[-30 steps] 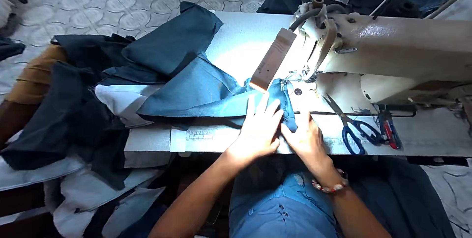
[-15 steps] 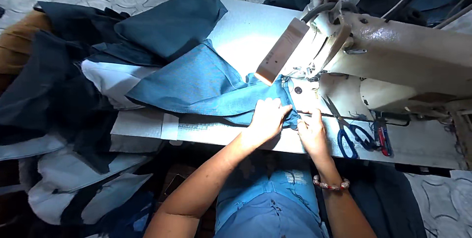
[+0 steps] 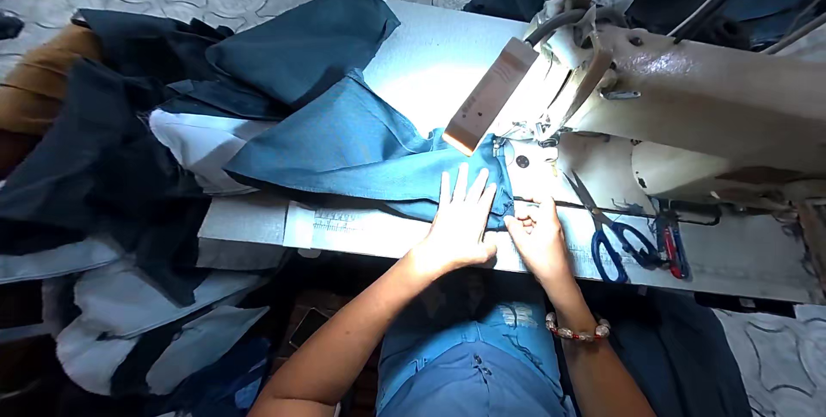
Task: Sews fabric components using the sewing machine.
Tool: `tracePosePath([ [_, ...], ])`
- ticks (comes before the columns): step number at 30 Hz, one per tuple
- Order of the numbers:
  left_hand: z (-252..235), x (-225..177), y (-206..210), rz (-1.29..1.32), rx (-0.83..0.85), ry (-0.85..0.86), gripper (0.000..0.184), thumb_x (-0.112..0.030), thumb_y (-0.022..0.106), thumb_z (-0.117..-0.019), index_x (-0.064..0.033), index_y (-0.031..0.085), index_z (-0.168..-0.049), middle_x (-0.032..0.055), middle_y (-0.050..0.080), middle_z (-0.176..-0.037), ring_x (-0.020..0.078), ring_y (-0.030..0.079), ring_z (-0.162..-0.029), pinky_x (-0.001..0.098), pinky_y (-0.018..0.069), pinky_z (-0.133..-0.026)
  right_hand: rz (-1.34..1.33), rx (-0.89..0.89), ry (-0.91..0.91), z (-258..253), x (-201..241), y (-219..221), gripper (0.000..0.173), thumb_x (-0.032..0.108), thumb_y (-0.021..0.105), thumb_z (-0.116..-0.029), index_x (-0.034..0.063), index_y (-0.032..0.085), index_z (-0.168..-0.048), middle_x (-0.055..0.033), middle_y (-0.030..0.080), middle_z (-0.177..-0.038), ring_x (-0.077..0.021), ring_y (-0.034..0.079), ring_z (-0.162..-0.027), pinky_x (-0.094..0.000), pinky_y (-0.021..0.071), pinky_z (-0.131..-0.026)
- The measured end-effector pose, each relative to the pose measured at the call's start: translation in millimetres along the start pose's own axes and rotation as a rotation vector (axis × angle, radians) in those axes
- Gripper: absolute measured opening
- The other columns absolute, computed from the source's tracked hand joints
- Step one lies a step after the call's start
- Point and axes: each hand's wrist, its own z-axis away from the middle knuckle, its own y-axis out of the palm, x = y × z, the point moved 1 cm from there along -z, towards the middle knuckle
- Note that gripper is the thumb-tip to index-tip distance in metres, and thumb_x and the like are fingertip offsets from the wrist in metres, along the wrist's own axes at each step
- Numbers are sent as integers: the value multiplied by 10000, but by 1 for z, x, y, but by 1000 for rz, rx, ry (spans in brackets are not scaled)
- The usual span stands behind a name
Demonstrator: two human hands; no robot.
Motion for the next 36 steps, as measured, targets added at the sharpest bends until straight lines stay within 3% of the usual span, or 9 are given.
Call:
tracePosePath([
  [2,-12,2,6,-49,-84,0,838,-505,746,-817,-40,529,-1481,187,279,-1669,490,82,-1556,796,-12,-1130,-269,-21,76,-5,1,5,443,-64,690,-864,-67,496,-1263,-59,627,-808,-64,623,-665,-225,551,-647],
  [5,-28,9,5,-30,-377,127,344,-187,788,-794,-43,758,-1105,149,613,-1430,477,366,-1469,828,57,-1101,-705,-55,235,-7,18,11,349,-185,620,-864,17,485,-1115,-2,630,-692,-86,660,-583,-235,593,-599],
  [7,-36,20,0,-88,-618,309,110,-48,715,-817,-77,775,-906,106,757,-1149,435,573,-1311,817,155,-1092,-837,-77,275,-5,23,15,316,-206,582,-873,47,476,-1031,-6,631,-664,-106,662,-572,-247,594,-595],
  [10,-33,31,-11,-194,-572,517,135,-7,654,-871,-92,712,-783,82,763,-950,368,648,-1215,698,312,-1111,-766,-87,249,-2,18,17,309,-207,600,-860,47,470,-978,8,614,-662,-80,641,-539,-225,583,-553],
  [12,-23,35,-10,-203,-394,577,112,-44,637,-907,-67,736,-861,105,750,-950,365,662,-1175,646,374,-1111,-507,-47,186,-2,8,11,289,-167,650,-842,0,490,-1014,3,585,-685,-54,607,-524,-204,557,-522],
  [17,5,33,7,-60,-150,395,433,-392,477,-1001,-152,738,-1250,158,649,-1371,430,502,-1381,658,327,-1133,-97,103,75,-3,-12,-10,289,21,677,-905,-71,580,-1161,-59,637,-763,-73,631,-591,-249,573,-595],
  [24,8,20,18,21,-192,371,442,-336,467,-966,-93,750,-1202,199,624,-1394,474,480,-1384,647,349,-1114,-70,69,203,-11,-2,-6,358,77,703,-955,-88,571,-1243,-73,639,-723,-62,584,-499,-226,533,-504],
  [33,5,25,8,125,-192,404,368,-195,476,-893,-34,752,-1075,193,689,-1281,424,553,-1324,573,386,-1109,143,38,168,-14,7,3,337,33,725,-904,-62,655,-1220,-142,696,-824,-165,625,-608,-335,545,-608],
  [36,-2,18,5,171,-209,274,431,-183,488,-917,48,664,-1236,221,683,-1184,393,616,-1202,565,441,-1043,184,-20,67,-11,4,6,281,9,705,-887,-69,692,-1157,-160,700,-820,-226,637,-695,-411,534,-698],
])
